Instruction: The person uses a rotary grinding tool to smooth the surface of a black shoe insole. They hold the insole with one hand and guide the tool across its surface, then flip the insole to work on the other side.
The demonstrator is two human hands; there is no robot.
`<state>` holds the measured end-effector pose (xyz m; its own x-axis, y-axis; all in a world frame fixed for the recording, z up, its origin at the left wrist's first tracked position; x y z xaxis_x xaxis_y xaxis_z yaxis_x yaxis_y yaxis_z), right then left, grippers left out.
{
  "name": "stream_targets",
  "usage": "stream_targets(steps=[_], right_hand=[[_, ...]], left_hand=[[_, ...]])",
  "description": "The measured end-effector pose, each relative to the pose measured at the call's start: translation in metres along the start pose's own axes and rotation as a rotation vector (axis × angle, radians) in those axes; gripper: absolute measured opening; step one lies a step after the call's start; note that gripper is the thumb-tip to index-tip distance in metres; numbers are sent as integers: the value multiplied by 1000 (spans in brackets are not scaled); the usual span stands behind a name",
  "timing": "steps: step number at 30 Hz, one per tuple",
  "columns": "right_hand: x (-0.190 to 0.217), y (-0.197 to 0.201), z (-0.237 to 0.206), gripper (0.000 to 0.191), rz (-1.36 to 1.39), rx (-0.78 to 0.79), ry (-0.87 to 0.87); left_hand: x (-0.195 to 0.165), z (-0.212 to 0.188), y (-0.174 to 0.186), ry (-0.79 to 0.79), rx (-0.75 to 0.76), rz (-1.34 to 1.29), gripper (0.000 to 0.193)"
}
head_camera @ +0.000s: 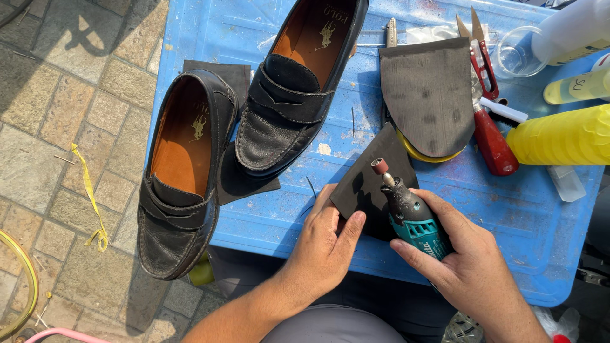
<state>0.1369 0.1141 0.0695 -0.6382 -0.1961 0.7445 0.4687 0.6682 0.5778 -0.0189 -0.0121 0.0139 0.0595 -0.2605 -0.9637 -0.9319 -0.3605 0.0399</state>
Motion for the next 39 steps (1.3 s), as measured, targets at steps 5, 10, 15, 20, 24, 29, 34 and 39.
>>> stream_targets(steps=[5,10,15,20,24,29,34,39], right_hand=[[6,0,-4,72,-70,-20,141],[16,-3,-3,73,-177,8,237],[23,-6,-1,74,-216,13,203],[25,-7,0,74,-215,60,236],[24,-6,0,73,-202,96,241],[23,-5,0,75,-217,49,283],[21,-6,-1,76,-208,80,324],[20,-6,-1,76,-216,56,354]], left_hand=[[0,5,2,0,-93,-74,24],[12,4,0,121,-79,-33,29],[21,4,3,86,-40,-16,34],[19,5,5,55,11,-93,14],[16,6,5,40,8,-103,14],[20,5,3,73,24,11,13],[19,5,3,16,32,-8,9],[14,4,5,4,17,-1,11]])
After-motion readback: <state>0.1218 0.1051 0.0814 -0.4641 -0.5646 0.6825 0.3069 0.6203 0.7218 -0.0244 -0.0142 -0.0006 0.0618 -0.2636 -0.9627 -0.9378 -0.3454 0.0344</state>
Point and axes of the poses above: each hand's wrist, its own z-axis towards the middle knuckle, its own y-axis out of the back of the hand, x = y × z, the point moved 1 cm from there along z, towards the middle knuckle, and after that the axes turned 2 degrees about -x, right-handed, at the moved point
